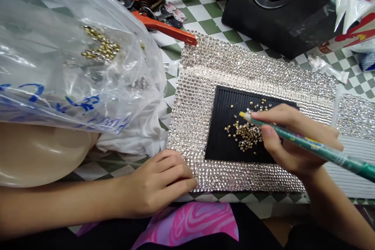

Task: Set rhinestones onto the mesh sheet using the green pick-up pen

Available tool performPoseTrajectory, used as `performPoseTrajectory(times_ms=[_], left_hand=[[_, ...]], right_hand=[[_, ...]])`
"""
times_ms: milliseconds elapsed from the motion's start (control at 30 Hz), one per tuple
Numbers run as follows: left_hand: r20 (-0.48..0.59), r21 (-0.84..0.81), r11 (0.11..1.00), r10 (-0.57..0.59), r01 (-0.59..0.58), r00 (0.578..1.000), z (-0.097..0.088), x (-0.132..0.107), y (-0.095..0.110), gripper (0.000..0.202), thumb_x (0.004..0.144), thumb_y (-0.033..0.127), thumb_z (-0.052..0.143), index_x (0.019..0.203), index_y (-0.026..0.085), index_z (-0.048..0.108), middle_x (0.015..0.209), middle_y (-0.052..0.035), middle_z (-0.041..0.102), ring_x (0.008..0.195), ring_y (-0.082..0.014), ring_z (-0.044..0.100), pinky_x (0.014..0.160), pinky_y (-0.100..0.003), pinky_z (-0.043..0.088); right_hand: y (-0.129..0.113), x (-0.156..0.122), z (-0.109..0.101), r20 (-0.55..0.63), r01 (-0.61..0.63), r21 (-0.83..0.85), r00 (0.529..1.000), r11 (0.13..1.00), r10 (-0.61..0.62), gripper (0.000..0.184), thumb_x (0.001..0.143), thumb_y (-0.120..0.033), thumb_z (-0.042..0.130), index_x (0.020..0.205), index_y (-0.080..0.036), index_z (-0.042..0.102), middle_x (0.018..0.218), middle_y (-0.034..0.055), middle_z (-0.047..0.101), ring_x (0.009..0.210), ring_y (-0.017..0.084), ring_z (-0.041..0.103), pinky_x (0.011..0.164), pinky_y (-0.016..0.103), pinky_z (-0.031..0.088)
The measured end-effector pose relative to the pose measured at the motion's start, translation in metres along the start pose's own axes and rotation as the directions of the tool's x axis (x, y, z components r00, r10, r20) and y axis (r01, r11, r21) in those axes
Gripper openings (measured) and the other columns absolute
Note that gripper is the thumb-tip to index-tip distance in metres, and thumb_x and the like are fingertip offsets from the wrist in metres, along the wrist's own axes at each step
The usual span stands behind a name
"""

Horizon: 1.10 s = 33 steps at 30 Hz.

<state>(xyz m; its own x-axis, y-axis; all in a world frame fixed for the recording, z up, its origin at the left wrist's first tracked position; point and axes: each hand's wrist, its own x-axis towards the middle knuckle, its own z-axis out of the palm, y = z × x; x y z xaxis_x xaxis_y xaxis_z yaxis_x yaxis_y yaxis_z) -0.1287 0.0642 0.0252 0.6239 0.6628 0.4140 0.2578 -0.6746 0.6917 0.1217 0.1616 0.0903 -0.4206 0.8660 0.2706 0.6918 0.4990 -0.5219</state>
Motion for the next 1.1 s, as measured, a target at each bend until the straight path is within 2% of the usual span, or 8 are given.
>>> performPoseTrajectory(times_ms=[167, 300, 600, 767, 967, 1100], left_hand=[[-0.003, -0.005, 1.000, -0.010, 0.010, 1.000, -0.001, 0.000, 0.001, 0.024, 0.090, 0.010, 0.037, 0.091, 0.009, 0.061, 0.079, -0.0054, 0.058, 0.076, -0.0160, 0.049, 0.072, -0.034, 0.038], [0.010, -0.014, 1.000, -0.002, 0.002, 1.000, -0.002, -0.001, 0.000, 0.023, 0.090, 0.011, 0.038, 0.090, 0.009, 0.061, 0.078, -0.0053, 0.058, 0.076, -0.0159, 0.050, 0.073, -0.034, 0.039], [0.002, -0.002, 1.000, -0.007, 0.007, 1.000, -0.001, 0.001, 0.000, 0.024, 0.090, 0.010, 0.038, 0.091, 0.009, 0.062, 0.079, -0.0054, 0.058, 0.076, -0.0161, 0.048, 0.072, -0.033, 0.038], [0.004, -0.015, 1.000, 0.000, 0.000, 1.000, -0.002, 0.001, 0.001, 0.023, 0.090, 0.011, 0.039, 0.091, 0.009, 0.062, 0.080, -0.0054, 0.059, 0.076, -0.0158, 0.049, 0.073, -0.033, 0.039], [0.005, -0.010, 1.000, -0.014, 0.014, 1.000, -0.002, 0.001, 0.001, 0.024, 0.090, 0.010, 0.039, 0.091, 0.009, 0.062, 0.079, -0.0052, 0.059, 0.076, -0.0157, 0.049, 0.072, -0.033, 0.038], [0.002, -0.017, 1.000, -0.010, 0.010, 1.000, -0.002, 0.000, 0.001, 0.023, 0.090, 0.010, 0.039, 0.090, 0.009, 0.063, 0.078, -0.0050, 0.059, 0.075, -0.0154, 0.049, 0.072, -0.032, 0.039]], right_hand=[[0.003, -0.020, 0.010, -0.075, 0.061, 0.033, 0.995, 0.998, -0.058, 0.047, 0.065, -0.002, 0.058, 0.100, -0.031, 0.065, 0.072, -0.0032, 0.064, 0.063, 0.013, 0.059, 0.055, 0.032, 0.046], [0.004, -0.020, 0.016, -0.067, 0.037, 0.041, 0.997, 0.998, -0.034, 0.048, 0.066, -0.002, 0.056, 0.103, -0.032, 0.063, 0.073, -0.0035, 0.064, 0.062, 0.013, 0.059, 0.051, 0.030, 0.043], [0.003, -0.021, 0.017, -0.015, 0.019, 0.069, 1.000, 0.997, -0.018, 0.048, 0.066, -0.002, 0.056, 0.104, -0.032, 0.063, 0.079, -0.0020, 0.065, 0.065, 0.012, 0.059, 0.053, 0.030, 0.044], [0.004, -0.021, 0.018, -0.087, 0.002, 0.052, 0.996, 0.999, 0.002, 0.045, 0.067, -0.003, 0.056, 0.101, -0.032, 0.064, 0.076, -0.0022, 0.064, 0.063, 0.013, 0.058, 0.054, 0.032, 0.043], [0.006, -0.021, 0.020, -0.050, 0.005, 0.065, 0.999, 0.998, -0.002, 0.046, 0.066, -0.003, 0.058, 0.102, -0.031, 0.064, 0.078, -0.0019, 0.066, 0.065, 0.013, 0.060, 0.055, 0.031, 0.045], [0.004, -0.021, 0.020, -0.071, -0.017, 0.053, 0.997, 0.998, 0.021, 0.044, 0.068, -0.005, 0.057, 0.102, -0.031, 0.064, 0.078, -0.0017, 0.066, 0.065, 0.014, 0.060, 0.055, 0.032, 0.044]])
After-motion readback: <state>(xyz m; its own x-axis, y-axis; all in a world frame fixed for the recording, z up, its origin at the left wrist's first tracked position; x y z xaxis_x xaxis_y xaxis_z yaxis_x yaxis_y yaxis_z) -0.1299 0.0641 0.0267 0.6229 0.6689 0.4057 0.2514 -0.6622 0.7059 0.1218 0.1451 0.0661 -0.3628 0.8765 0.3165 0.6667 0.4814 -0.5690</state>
